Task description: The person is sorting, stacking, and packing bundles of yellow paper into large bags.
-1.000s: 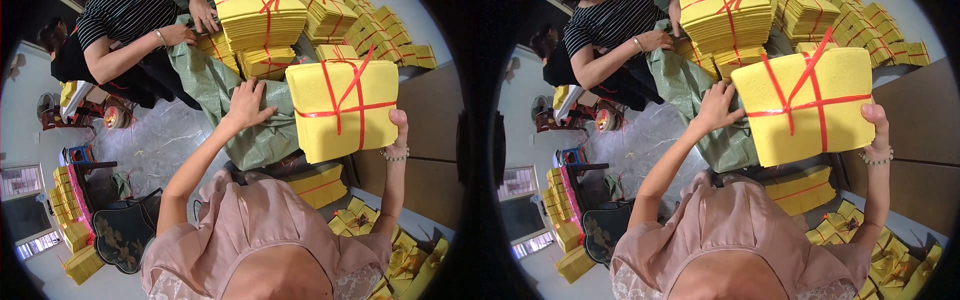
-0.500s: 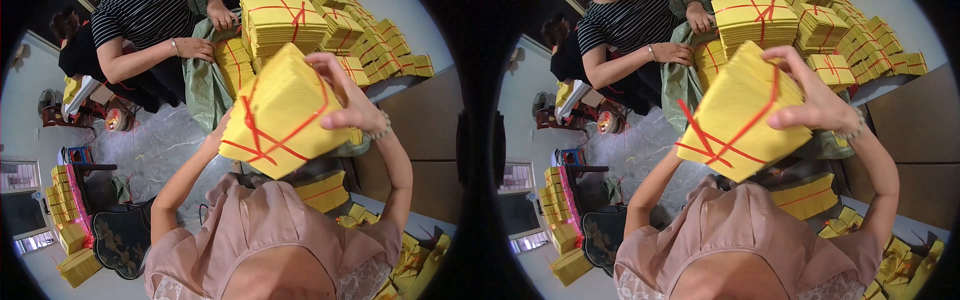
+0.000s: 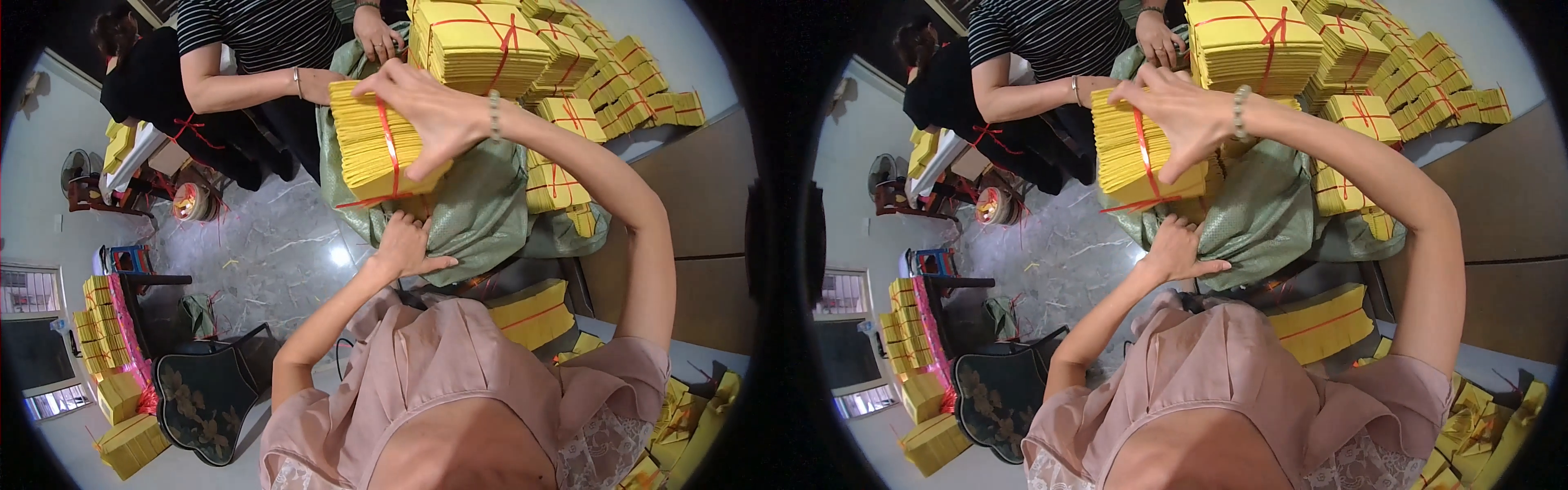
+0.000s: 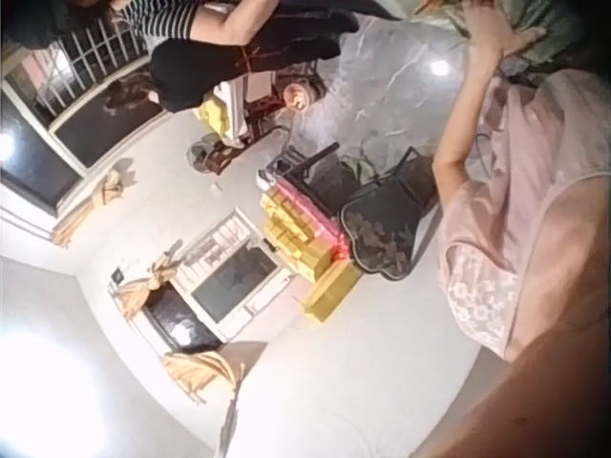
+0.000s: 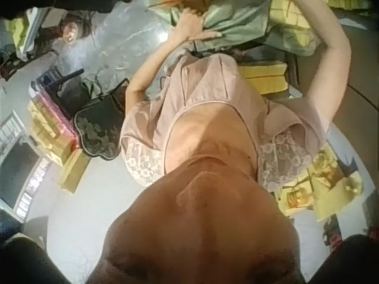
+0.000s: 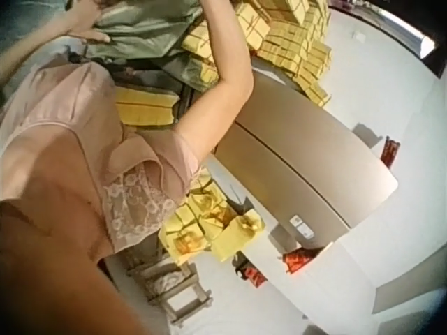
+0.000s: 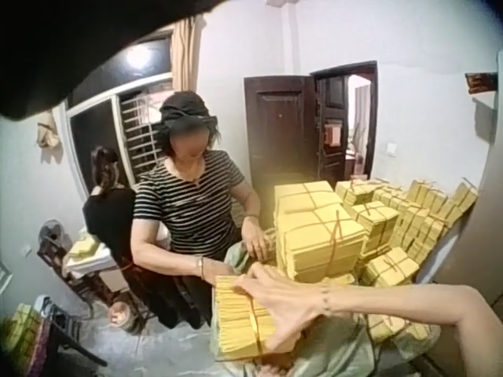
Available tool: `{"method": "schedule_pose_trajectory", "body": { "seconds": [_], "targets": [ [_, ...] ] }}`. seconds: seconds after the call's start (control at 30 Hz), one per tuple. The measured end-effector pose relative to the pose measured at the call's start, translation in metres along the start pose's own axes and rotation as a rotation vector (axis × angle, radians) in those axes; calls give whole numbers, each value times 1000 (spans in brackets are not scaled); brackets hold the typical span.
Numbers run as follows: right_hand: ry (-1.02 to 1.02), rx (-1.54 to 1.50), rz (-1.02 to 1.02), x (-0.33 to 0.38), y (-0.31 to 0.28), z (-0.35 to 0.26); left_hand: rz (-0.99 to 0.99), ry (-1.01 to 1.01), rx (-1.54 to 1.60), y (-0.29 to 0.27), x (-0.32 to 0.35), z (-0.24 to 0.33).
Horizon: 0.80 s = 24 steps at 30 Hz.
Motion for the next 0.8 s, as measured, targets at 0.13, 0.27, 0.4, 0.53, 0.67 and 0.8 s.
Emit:
{"method": "schedule_pose_trajectory", "body": {
  "seconds": [0.13,0.27,0.4,0.53,0.67,0.8],
  "targets": [
    [-92,128,-176,-28,19,33,-19,-43,92,-1,2,-13],
    [-78,191,-270,-28,14,63,-354,-238,176,-17,2,-45],
    [12,294,-289,-27,11,75,-332,-473,575,-13,2,-96],
    [219,387,-425,-28,33,95,81,-621,700,21,-7,-132],
    [318,390,-419,-29,38,109,213,-565,1255,36,-26,-126],
    [340,408,-459,-36,38,111,138,-462,896,10,-36,-126]
  ]
}}
Point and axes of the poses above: each hand's wrist, its own x-axis away from the middle knuckle, its own y-axis out of the palm, z = x × y, the point moved 6 cm from there along -x, towards the middle knuckle, and after that the axes turned 12 degrees about -x, right-handed, at the moved point
